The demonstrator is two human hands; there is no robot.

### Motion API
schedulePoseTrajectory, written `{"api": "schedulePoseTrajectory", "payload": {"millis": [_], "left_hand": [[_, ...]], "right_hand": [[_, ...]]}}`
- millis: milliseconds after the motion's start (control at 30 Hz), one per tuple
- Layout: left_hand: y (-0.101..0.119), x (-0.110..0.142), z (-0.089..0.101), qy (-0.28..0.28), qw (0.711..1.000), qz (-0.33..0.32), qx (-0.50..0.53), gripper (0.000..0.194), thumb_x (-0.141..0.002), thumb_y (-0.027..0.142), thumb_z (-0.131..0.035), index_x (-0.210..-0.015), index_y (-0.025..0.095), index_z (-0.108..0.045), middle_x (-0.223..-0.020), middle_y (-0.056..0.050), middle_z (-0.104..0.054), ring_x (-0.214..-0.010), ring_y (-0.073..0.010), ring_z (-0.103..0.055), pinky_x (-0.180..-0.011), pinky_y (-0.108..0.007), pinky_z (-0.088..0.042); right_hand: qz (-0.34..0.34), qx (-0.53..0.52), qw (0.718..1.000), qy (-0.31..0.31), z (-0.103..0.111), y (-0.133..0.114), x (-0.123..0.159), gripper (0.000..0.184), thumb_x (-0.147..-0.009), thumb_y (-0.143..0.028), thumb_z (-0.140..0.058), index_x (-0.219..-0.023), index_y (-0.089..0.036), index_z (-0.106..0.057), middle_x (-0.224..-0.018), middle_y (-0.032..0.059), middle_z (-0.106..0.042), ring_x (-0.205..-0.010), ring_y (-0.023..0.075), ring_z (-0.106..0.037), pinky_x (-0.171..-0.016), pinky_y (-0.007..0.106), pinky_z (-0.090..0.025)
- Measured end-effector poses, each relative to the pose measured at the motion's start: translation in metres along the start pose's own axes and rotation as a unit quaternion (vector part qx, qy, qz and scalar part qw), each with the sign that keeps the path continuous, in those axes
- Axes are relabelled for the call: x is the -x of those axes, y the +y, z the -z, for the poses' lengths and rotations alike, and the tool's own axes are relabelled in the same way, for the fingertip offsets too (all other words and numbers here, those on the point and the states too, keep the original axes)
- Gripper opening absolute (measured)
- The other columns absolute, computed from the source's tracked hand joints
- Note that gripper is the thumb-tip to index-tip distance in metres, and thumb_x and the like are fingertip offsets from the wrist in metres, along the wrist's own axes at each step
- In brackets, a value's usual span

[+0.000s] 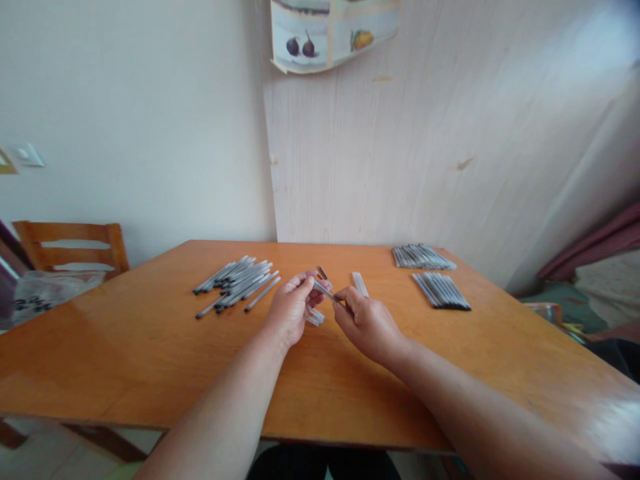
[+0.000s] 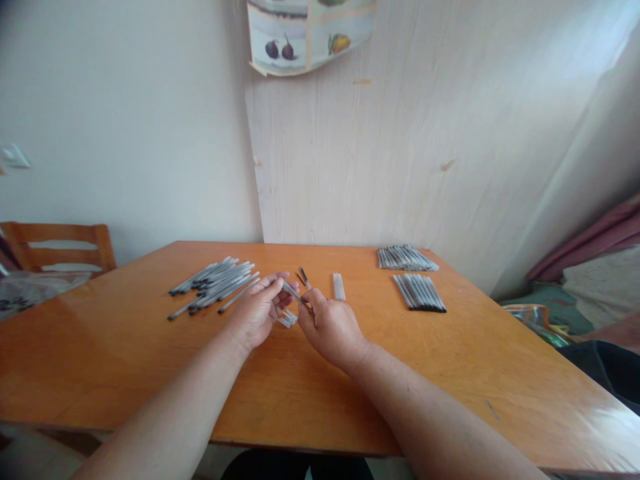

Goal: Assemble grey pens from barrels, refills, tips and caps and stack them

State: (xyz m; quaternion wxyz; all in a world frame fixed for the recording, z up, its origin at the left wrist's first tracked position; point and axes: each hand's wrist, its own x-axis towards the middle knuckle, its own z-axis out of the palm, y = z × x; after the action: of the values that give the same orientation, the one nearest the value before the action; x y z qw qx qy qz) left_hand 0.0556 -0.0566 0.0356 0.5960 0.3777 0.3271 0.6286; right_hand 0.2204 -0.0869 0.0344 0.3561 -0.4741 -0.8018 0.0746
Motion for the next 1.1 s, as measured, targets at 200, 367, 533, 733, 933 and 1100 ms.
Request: {"api": "schedulePoseTrajectory", "payload": {"millis": [200, 367, 533, 733, 933, 1100], "left_hand": [[0.003, -0.004, 0.004, -0.007, 1.0, -0.013, -0.006, 0.025, -0.08, 0.017, -0.065, -0.105, 0.015, -0.061, -0.093, -0.01, -0.074, -0.082, -0.0163, -0.07, -0.078, -0.029, -0.053], [0.005, -0.009, 0.007, 0.017, 0.999, -0.024, -0.013, 0.025, -0.079, 0.015, -0.065, -0.103, 0.015, -0.061, -0.093, -0.01, -0.074, -0.086, -0.0171, -0.07, -0.08, -0.03, -0.052], [0.003, -0.012, 0.011, 0.019, 0.999, -0.031, -0.024, 0.027, -0.078, 0.017, -0.067, -0.104, 0.016, -0.06, -0.093, -0.009, -0.073, -0.085, -0.0164, -0.07, -0.081, -0.031, -0.051], [0.004, -0.01, 0.01, 0.028, 0.999, -0.029, -0.033, 0.026, -0.075, 0.018, -0.068, -0.1, 0.016, -0.06, -0.093, -0.009, -0.073, -0.083, -0.0158, -0.069, -0.079, -0.03, -0.051], [0.004, -0.011, 0.009, 0.037, 0.998, -0.038, -0.04, 0.029, -0.072, 0.02, -0.071, -0.099, 0.016, -0.061, -0.092, -0.008, -0.073, -0.081, -0.0143, -0.068, -0.079, -0.028, -0.05], [0.001, -0.014, 0.011, 0.032, 0.997, -0.019, -0.061, 0.033, -0.073, 0.02, -0.071, -0.104, 0.015, -0.06, -0.092, -0.009, -0.072, -0.082, -0.0155, -0.069, -0.079, -0.03, -0.052]], "right_hand": [[-0.014, -0.026, 1.0, -0.004, 0.0, 0.01, -0.003, 0.022, -0.094, -0.033, -0.048, -0.109, -0.021, -0.057, -0.069, -0.0005, -0.063, -0.057, 0.0129, -0.056, -0.056, 0.023, -0.035], [-0.042, -0.017, 0.999, -0.022, 0.004, 0.015, -0.003, 0.018, -0.092, -0.035, -0.05, -0.1, -0.022, -0.058, -0.06, -0.0035, -0.057, -0.05, 0.0111, -0.047, -0.05, 0.023, -0.026], [-0.036, -0.014, 0.999, -0.006, 0.007, 0.019, -0.005, 0.014, -0.09, -0.03, -0.051, -0.089, -0.021, -0.062, -0.07, -0.0008, -0.062, -0.059, 0.0109, -0.053, -0.054, 0.022, -0.03], [-0.041, -0.013, 0.999, 0.002, 0.012, 0.024, -0.01, 0.015, -0.089, -0.028, -0.051, -0.084, -0.019, -0.063, -0.071, 0.0008, -0.064, -0.063, 0.0115, -0.055, -0.057, 0.022, -0.033], [-0.05, -0.006, 0.998, -0.031, 0.018, 0.026, -0.013, 0.016, -0.087, -0.029, -0.054, -0.085, -0.019, -0.067, -0.071, 0.0012, -0.065, -0.061, 0.0114, -0.055, -0.055, 0.022, -0.032], [-0.054, 0.021, 0.998, -0.033, 0.02, 0.032, -0.015, 0.016, -0.084, -0.029, -0.056, -0.079, -0.02, -0.068, -0.069, 0.0009, -0.065, -0.061, 0.0118, -0.054, -0.056, 0.022, -0.033]]}}
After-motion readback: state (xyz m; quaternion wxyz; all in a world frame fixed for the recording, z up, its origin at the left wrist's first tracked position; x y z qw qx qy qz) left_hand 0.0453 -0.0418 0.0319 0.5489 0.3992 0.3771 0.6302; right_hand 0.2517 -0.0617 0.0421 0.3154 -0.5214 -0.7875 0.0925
